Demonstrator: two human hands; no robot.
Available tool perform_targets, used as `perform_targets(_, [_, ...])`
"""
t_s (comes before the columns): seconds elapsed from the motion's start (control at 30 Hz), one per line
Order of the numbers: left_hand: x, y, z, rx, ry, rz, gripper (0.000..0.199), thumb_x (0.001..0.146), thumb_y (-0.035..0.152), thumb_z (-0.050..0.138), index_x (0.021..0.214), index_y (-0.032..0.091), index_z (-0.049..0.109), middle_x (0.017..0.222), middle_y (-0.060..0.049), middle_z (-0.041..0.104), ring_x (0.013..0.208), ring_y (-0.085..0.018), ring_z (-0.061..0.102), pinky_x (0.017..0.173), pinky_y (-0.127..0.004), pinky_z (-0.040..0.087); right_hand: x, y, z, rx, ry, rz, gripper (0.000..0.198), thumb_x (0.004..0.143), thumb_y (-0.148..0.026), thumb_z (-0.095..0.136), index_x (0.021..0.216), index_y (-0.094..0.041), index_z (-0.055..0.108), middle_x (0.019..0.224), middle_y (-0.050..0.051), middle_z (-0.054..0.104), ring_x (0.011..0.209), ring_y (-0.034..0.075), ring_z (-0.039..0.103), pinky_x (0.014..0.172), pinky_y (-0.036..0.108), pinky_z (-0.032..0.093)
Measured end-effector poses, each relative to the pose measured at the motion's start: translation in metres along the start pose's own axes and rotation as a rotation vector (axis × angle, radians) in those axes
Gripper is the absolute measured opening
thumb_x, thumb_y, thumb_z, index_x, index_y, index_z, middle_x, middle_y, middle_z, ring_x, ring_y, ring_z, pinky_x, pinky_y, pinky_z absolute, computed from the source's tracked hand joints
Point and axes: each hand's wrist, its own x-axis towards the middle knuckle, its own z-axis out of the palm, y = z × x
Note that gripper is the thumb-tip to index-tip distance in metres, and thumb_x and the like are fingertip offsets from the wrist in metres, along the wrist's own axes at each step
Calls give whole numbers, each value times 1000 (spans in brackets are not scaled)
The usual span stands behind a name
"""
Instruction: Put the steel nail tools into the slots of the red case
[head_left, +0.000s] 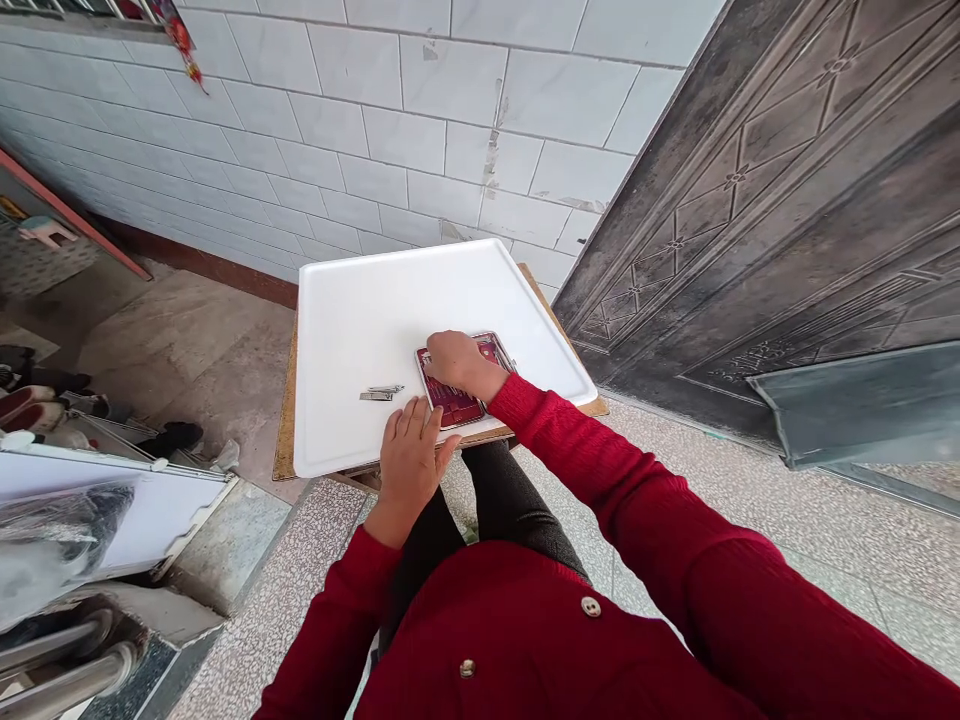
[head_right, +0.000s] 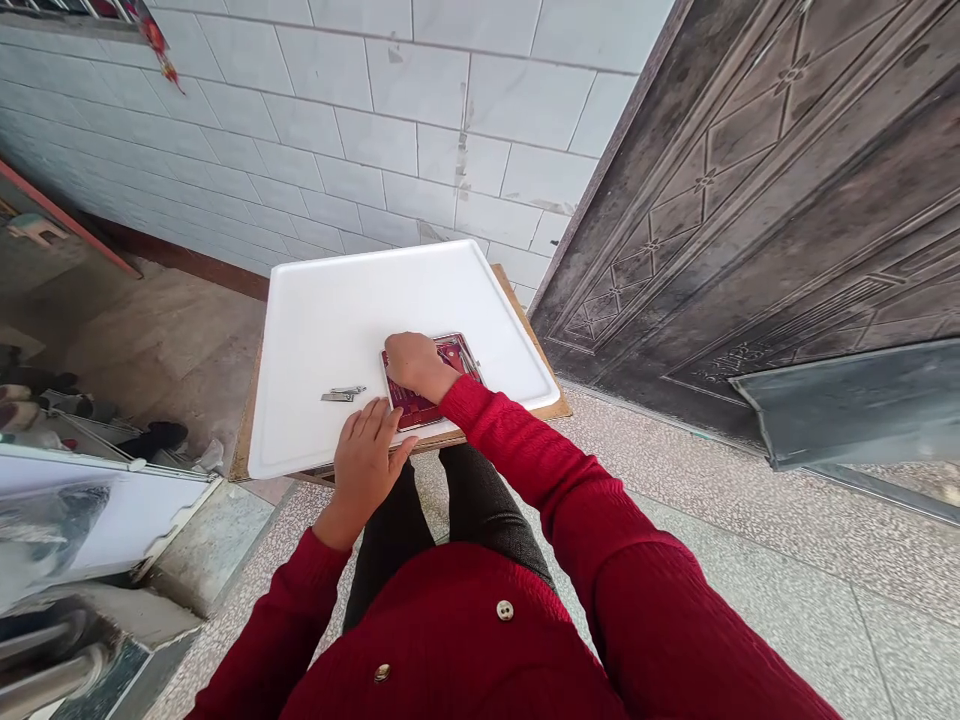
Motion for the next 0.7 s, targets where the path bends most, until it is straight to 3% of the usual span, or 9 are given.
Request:
perform_targets(0.2, [22,-37,-20,-36,3,23,35,109,39,47,121,18,72,129,-14,74,123,-31,68,101,-46,53,15,-1,2,13,-17,3,34,88,-14,67,120,-5,77,117,25,77,111,35,74,88,37,58])
perform_targets(0.4, [77,-79,-14,-76,-11,-37,35,107,32,43,112,20,76,119,-10,76,108,-26,71,90,-40,56,24,2,2,178,-114,70,15,85,-18,70,85,-7,80,71,12,77,76,23,73,73,30,56])
perform_targets(0.53, [105,-89,1,-100,-5,-2,34,106,28,43,102,20,76,110,-9,77,98,-25,70,81,-38,55,20,10,2,341,-141,88,24,87,-13,63,65,-12,73,62,4,73,58,12,64,64,21,52])
perform_targets(0.7, [108,-86,3,-157,-39,75,33,106,26,43,99,20,75,105,-8,77,94,-23,70,83,-38,56,15,19,4,527,-126,82,25,88,-14,61,64,-13,70,63,2,73,49,6,56,56,18,47])
